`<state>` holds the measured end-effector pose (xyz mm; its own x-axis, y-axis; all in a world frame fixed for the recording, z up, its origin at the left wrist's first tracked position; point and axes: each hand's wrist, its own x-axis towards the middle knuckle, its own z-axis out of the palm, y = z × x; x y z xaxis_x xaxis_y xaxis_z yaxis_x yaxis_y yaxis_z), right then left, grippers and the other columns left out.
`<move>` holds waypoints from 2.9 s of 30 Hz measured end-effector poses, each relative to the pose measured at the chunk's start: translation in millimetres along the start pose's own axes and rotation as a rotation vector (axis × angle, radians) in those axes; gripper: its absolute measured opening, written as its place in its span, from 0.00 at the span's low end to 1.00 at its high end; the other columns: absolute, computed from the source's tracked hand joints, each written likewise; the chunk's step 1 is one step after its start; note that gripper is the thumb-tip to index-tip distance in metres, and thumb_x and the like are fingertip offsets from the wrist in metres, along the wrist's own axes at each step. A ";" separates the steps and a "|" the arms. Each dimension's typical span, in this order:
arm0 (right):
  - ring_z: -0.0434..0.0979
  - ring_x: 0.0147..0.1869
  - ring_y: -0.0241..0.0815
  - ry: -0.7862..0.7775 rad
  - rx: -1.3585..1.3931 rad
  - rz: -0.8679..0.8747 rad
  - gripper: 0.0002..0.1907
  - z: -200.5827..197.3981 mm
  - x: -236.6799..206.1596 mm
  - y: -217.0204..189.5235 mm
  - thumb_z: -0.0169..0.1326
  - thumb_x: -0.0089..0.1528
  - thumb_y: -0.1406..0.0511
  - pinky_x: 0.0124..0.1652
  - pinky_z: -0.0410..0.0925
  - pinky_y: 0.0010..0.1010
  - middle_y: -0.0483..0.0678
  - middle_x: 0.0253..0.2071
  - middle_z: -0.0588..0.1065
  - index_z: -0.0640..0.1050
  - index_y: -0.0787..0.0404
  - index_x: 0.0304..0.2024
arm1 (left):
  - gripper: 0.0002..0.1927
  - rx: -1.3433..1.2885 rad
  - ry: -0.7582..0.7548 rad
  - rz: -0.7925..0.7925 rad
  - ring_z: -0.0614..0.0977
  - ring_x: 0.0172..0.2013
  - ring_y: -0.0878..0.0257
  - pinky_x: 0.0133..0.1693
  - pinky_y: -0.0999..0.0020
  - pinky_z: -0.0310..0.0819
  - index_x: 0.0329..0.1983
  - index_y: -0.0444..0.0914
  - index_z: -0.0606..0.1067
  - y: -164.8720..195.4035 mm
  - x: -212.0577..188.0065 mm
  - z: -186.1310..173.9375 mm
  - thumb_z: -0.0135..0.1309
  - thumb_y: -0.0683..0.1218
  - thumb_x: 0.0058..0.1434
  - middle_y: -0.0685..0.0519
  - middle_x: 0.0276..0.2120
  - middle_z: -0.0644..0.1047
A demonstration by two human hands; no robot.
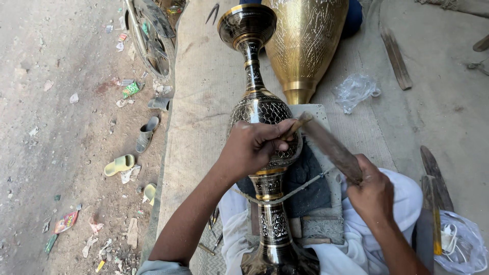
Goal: The person uses a chisel and wooden mallet to engrave intricate patterns on a brass vase. They hold the chisel against the vase surface and strike it repeatedly with the mallet to create detailed designs.
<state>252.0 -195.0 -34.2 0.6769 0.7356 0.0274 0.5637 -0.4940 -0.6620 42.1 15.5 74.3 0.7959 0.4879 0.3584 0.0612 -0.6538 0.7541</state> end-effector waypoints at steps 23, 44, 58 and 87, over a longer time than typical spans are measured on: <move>0.76 0.26 0.38 -0.125 -0.631 -0.451 0.19 -127.3 69.6 -125.2 0.60 0.62 0.67 0.33 0.72 0.30 0.39 0.28 0.82 0.81 0.43 0.55 | 0.23 0.109 0.532 0.041 0.89 0.39 0.67 0.40 0.74 0.85 0.59 0.40 0.77 1.7 -41.2 38.6 0.54 0.29 0.62 0.52 0.36 0.85; 0.79 0.29 0.38 -0.057 -0.672 -0.819 0.23 -150.2 59.6 -175.2 0.56 0.52 0.71 0.37 0.71 0.39 0.44 0.31 0.80 0.81 0.49 0.51 | 0.32 0.153 0.817 0.151 0.88 0.39 0.67 0.44 0.74 0.88 0.71 0.48 0.66 -18.2 -56.7 65.2 0.57 0.32 0.68 0.53 0.41 0.84; 0.81 0.38 0.36 -0.225 -0.089 -0.358 0.22 -102.6 65.9 -103.4 0.59 0.61 0.66 0.41 0.74 0.34 0.41 0.35 0.80 0.74 0.47 0.58 | 0.29 0.138 0.412 0.061 0.88 0.33 0.68 0.37 0.73 0.82 0.62 0.45 0.76 -4.4 -39.1 26.7 0.58 0.31 0.59 0.56 0.33 0.84; 0.81 0.44 0.53 0.058 -0.206 -0.121 0.21 -19.5 -3.5 -10.6 0.62 0.56 0.73 0.40 0.70 0.41 0.52 0.40 0.81 0.80 0.52 0.52 | 0.22 0.054 -0.055 0.131 0.88 0.35 0.63 0.40 0.68 0.84 0.54 0.43 0.80 -2.1 -4.9 -7.7 0.59 0.33 0.57 0.51 0.35 0.84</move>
<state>252.9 -201.4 -12.6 0.6209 0.7705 0.1440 0.7230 -0.4921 -0.4848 33.5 19.0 75.2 0.8310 0.3649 0.4199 -0.0144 -0.7405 0.6719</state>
